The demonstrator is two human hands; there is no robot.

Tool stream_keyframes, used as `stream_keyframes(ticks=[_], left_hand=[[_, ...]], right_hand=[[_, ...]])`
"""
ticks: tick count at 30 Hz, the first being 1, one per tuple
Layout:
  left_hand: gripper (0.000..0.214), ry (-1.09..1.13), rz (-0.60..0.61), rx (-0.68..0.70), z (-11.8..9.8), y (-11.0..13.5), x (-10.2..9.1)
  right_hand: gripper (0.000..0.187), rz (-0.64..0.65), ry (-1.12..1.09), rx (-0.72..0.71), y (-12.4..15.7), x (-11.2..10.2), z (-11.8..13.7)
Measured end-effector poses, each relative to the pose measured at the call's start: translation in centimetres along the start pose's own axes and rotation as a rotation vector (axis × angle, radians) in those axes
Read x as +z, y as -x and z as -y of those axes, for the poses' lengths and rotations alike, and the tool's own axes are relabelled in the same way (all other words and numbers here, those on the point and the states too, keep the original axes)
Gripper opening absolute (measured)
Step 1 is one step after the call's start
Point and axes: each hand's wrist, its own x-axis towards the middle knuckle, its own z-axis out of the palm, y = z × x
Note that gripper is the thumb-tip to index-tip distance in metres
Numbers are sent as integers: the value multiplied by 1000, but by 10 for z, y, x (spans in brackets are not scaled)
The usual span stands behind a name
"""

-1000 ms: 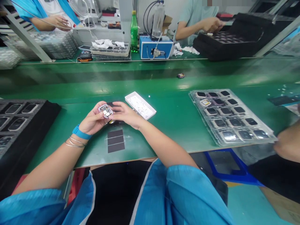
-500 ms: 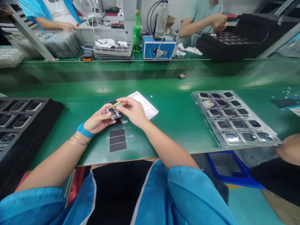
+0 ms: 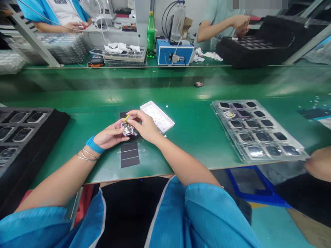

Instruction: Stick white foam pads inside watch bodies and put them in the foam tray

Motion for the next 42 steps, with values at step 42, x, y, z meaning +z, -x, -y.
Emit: stream_keyframes(ticks=[42], left_hand=[[12,38,-470,24,-9,-9,-10]], right_hand=[[12,182,827,54,5,10,-20]])
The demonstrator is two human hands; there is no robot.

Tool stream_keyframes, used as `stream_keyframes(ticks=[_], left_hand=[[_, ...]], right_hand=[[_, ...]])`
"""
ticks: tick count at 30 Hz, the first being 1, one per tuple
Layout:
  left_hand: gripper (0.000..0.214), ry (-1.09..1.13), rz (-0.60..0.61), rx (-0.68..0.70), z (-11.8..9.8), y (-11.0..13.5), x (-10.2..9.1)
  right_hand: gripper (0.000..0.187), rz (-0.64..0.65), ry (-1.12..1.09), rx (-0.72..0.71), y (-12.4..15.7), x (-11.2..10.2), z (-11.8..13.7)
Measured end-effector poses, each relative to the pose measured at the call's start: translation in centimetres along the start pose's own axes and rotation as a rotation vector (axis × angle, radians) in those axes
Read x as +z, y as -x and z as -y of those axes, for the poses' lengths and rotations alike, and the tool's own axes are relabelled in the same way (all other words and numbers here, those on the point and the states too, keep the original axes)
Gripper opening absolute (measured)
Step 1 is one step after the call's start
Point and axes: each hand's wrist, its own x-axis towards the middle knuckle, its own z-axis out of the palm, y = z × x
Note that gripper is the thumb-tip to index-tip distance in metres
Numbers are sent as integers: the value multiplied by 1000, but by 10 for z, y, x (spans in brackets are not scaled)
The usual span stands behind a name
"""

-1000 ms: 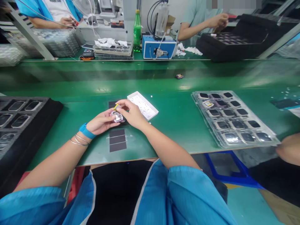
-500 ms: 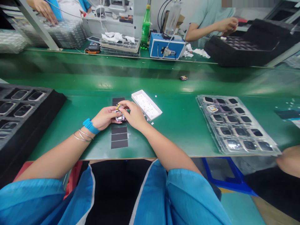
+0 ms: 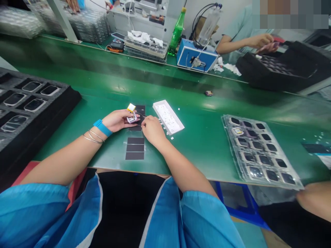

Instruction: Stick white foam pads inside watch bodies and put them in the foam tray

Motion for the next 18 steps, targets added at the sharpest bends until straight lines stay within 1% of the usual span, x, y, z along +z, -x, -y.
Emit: stream_keyframes(ticks=[4,8,12,15,18], left_hand=[[11,-36,13,-10,3,2,4],[11,-30,28,-9,3,5,6],[11,-38,14,-15,4,6,7],[11,-35,-3,-8,4,6,9],[9,-29,-23,0,4,7,10]], right_hand=[[11,-10,-15,-18,2,1,0],[9,24,-22,56,0,0,4],[8,54,-40,115,-2,3,5],[10,78,-31,75,-2,3,5],[10,117,-56,-16,2,-6,6]])
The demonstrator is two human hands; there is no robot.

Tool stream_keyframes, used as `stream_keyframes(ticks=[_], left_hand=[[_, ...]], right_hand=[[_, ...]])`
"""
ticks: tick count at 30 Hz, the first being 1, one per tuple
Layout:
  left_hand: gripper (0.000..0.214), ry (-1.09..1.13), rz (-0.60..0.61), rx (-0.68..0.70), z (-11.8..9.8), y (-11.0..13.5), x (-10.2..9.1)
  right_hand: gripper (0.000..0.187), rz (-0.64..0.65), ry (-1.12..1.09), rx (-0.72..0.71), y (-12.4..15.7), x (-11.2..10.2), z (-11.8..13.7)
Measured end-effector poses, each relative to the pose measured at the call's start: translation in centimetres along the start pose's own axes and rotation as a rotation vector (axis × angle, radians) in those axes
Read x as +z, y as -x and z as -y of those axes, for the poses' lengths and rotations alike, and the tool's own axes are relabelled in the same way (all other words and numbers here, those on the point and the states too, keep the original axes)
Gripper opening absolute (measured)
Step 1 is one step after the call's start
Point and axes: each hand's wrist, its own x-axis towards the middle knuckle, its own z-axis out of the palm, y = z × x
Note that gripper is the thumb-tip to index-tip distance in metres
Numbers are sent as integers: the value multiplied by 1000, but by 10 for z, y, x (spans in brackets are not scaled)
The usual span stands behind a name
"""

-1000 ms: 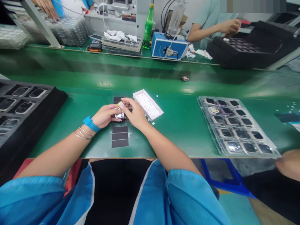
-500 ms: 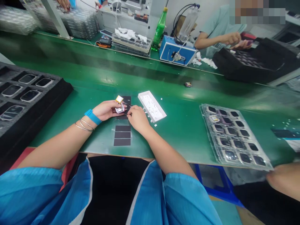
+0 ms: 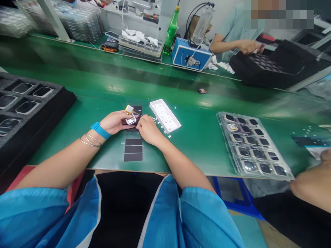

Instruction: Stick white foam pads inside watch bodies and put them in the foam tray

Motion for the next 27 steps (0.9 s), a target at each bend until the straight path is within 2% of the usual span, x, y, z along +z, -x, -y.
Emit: stream_keyframes(ticks=[2,5,8,11,14,27], left_hand=[[9,3,-10,4,-1,1,1],[9,-20,-17,18,-1,2,3],[9,-75,-39,52,1,4,6],[10,-130,-45,81,1,6,10],[13,-174,-24,80,0,9,13],[10,-222,19,37,0,12,15]], right_hand=[[9,-45,-52,-93,3,-10,2],[7,-256,-204,-227,6,-22,6],[12,-388,-412,-216,7,-24,8],[12,-340,-565,-95,6,-18,7],[13,-274,-599,-33,4,-12,4],[20,-190,-563,-99,4,-12,7]])
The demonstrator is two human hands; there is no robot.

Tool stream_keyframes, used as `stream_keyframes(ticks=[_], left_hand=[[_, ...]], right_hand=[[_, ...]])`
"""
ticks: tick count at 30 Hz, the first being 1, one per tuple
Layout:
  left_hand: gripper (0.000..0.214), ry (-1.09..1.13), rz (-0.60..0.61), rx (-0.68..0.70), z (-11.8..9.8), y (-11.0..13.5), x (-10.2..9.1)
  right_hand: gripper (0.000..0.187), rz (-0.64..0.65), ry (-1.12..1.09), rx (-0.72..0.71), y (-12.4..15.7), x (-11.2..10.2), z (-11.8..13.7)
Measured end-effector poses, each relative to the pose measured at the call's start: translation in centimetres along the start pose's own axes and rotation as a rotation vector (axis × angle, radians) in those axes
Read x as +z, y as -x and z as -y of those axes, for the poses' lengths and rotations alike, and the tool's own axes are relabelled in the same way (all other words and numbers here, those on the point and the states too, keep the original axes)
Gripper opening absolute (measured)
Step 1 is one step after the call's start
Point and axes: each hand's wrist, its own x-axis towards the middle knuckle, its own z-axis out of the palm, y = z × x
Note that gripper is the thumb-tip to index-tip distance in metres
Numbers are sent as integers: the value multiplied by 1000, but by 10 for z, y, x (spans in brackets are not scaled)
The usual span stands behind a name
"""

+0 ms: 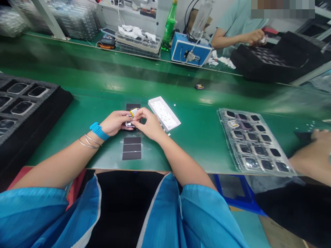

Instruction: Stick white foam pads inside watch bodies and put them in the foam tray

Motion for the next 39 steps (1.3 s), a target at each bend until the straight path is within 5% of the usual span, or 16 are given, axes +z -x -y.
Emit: stream_keyframes(ticks=[10,13,17,22,27,33,39], left_hand=[[13,44,20,9,4,-2,-3],[12,73,29,17,5,-4,-5],[14,68,36,21,5,-3,-4],[18,89,97,-19,2,0,-3],[33,112,235,-39,1,0,-6],[19,71,114,-34,9,-6,-3],[26,350,111,-100,3,-4,-3]], right_hand=[[11,-9,363,-128,2,8,-1],[13,-109,449,-160,1,8,-2],[36,-199,239,-15,-5,4,-12],[22,-147,-41,135,-10,-1,-22],[14,-215,84,78,-7,-1,-13],[11,-217,262,3,-2,4,-5],[17,-164,595,-202,3,9,-4]])
